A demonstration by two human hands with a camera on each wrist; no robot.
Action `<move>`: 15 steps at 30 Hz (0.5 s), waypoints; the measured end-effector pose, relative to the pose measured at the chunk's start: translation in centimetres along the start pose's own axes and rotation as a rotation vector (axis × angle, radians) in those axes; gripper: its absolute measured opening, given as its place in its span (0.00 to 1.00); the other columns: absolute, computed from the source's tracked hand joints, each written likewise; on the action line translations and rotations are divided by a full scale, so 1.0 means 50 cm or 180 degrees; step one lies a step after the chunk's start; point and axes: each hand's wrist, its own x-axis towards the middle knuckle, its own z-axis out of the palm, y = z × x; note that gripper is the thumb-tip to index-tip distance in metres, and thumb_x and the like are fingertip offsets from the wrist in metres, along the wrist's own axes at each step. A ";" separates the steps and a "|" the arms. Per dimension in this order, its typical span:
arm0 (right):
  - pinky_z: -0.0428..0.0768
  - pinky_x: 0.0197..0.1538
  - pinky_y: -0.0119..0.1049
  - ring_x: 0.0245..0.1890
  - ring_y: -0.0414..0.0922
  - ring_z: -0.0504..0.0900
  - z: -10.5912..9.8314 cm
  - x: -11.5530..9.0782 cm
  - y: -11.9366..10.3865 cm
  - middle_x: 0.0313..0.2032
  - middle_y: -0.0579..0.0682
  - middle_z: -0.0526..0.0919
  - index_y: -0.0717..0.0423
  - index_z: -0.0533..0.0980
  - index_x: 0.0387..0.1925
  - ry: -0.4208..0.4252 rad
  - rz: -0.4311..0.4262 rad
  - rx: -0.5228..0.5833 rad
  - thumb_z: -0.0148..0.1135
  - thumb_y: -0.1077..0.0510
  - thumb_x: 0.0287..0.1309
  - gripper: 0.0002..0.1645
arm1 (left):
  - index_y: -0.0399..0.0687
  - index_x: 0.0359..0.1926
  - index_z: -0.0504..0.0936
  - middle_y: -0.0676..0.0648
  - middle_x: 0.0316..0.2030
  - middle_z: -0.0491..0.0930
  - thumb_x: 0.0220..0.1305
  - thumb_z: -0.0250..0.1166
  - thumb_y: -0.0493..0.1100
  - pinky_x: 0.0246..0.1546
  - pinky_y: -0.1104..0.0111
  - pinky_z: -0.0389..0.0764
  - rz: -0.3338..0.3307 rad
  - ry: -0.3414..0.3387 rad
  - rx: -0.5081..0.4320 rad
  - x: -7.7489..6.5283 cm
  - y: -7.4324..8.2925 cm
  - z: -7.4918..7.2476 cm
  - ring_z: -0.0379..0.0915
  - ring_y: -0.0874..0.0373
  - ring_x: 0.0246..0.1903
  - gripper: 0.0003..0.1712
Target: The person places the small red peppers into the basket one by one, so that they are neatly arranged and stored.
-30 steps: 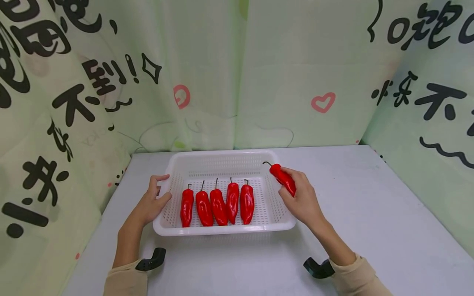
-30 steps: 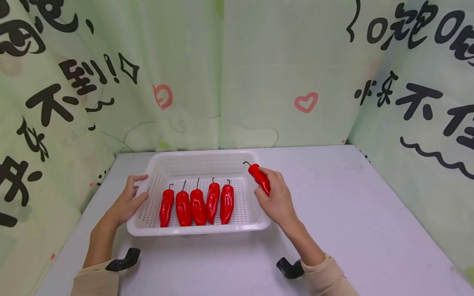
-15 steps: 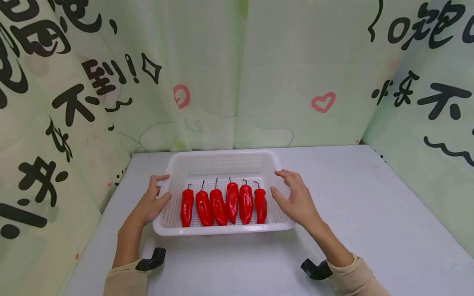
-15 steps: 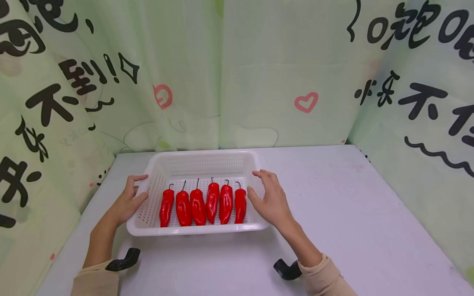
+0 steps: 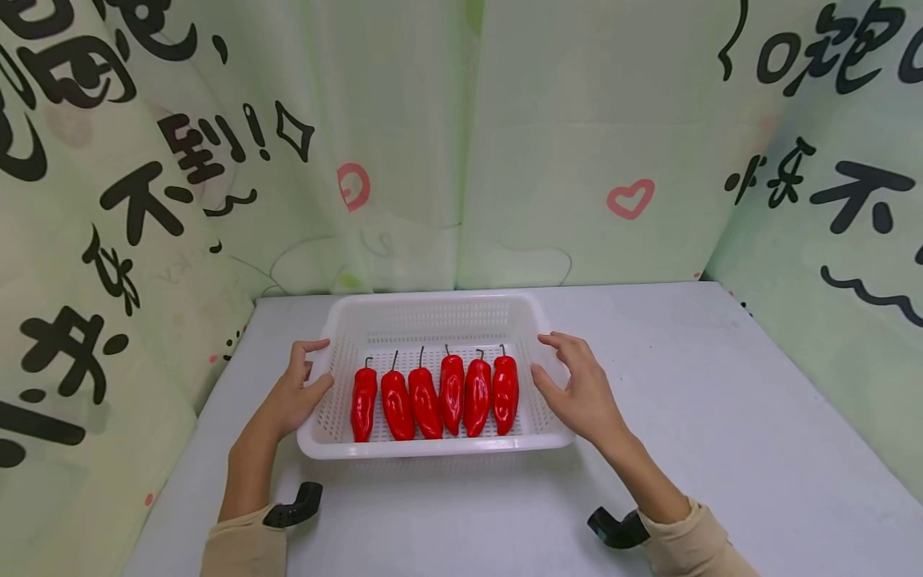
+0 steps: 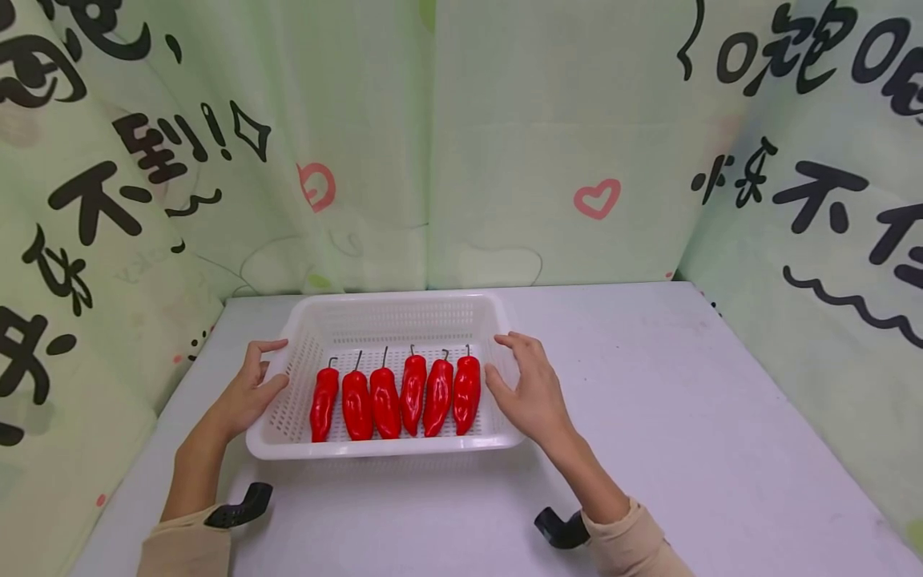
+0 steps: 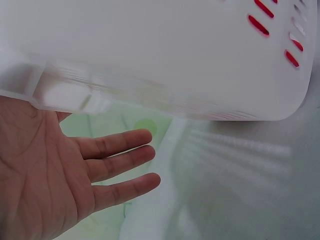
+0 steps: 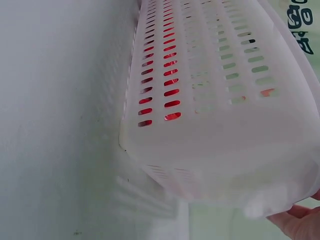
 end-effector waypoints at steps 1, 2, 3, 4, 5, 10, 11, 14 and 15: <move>0.80 0.58 0.60 0.59 0.64 0.78 -0.001 -0.001 0.000 0.64 0.66 0.73 0.64 0.74 0.63 0.0007 0.0003 0.0012 0.68 0.62 0.61 0.29 | 0.58 0.76 0.47 0.31 0.65 0.69 0.71 0.55 0.43 0.46 0.50 0.87 -0.0002 0.0000 -0.0002 0.000 0.000 0.000 0.80 0.38 0.52 0.39; 0.79 0.59 0.59 0.60 0.64 0.78 -0.001 -0.002 0.001 0.64 0.66 0.73 0.64 0.74 0.63 0.0016 0.0003 0.0022 0.68 0.62 0.61 0.29 | 0.58 0.76 0.47 0.30 0.65 0.69 0.71 0.55 0.43 0.46 0.50 0.87 0.0000 -0.0002 -0.0005 0.000 0.000 0.000 0.80 0.38 0.52 0.39; 0.79 0.60 0.59 0.61 0.64 0.78 -0.002 -0.003 0.001 0.64 0.65 0.74 0.64 0.74 0.63 0.0026 0.0013 0.0038 0.68 0.62 0.61 0.29 | 0.58 0.76 0.47 0.30 0.65 0.69 0.71 0.55 0.43 0.46 0.50 0.87 0.0001 -0.0002 -0.0010 0.000 0.001 0.000 0.80 0.38 0.52 0.39; 0.78 0.61 0.59 0.61 0.64 0.77 -0.003 -0.004 0.002 0.64 0.65 0.74 0.64 0.74 0.63 0.0043 0.0008 0.0042 0.68 0.62 0.61 0.29 | 0.58 0.76 0.47 0.30 0.66 0.69 0.71 0.55 0.43 0.46 0.50 0.87 0.0003 -0.0004 -0.0010 0.000 0.001 0.000 0.80 0.38 0.52 0.38; 0.78 0.61 0.58 0.61 0.63 0.77 -0.004 -0.005 0.002 0.64 0.65 0.74 0.64 0.74 0.63 0.0061 0.0003 0.0044 0.68 0.62 0.61 0.29 | 0.58 0.76 0.47 0.30 0.66 0.68 0.72 0.55 0.43 0.46 0.50 0.87 0.0003 -0.0004 -0.0008 0.000 0.001 0.000 0.79 0.38 0.51 0.38; 0.78 0.61 0.57 0.61 0.61 0.77 -0.008 -0.013 0.008 0.63 0.64 0.75 0.64 0.74 0.63 0.0146 -0.0034 0.0070 0.68 0.62 0.61 0.29 | 0.55 0.76 0.48 0.29 0.68 0.67 0.71 0.53 0.43 0.48 0.47 0.86 0.0064 0.0009 0.0138 0.001 0.003 -0.004 0.77 0.35 0.54 0.37; 0.78 0.61 0.57 0.61 0.61 0.77 -0.009 -0.014 0.009 0.63 0.63 0.75 0.64 0.74 0.63 0.0162 -0.0045 0.0080 0.69 0.62 0.60 0.29 | 0.54 0.76 0.48 0.28 0.67 0.67 0.71 0.53 0.43 0.49 0.46 0.86 0.0095 0.0016 0.0202 0.001 0.004 -0.005 0.77 0.34 0.54 0.37; 0.78 0.60 0.58 0.61 0.61 0.77 -0.012 -0.021 0.010 0.62 0.63 0.76 0.63 0.74 0.62 0.0199 -0.0077 0.0094 0.69 0.63 0.59 0.29 | 0.49 0.75 0.50 0.27 0.66 0.67 0.72 0.52 0.43 0.53 0.41 0.82 0.0255 0.0072 0.0413 0.000 0.006 -0.008 0.75 0.32 0.55 0.35; 0.78 0.60 0.58 0.61 0.61 0.77 -0.014 -0.023 0.010 0.62 0.63 0.76 0.64 0.74 0.62 0.0210 -0.0097 0.0091 0.69 0.64 0.59 0.29 | 0.48 0.75 0.51 0.27 0.66 0.67 0.72 0.51 0.43 0.54 0.39 0.80 0.0304 0.0095 0.0478 0.000 0.007 -0.008 0.74 0.31 0.57 0.34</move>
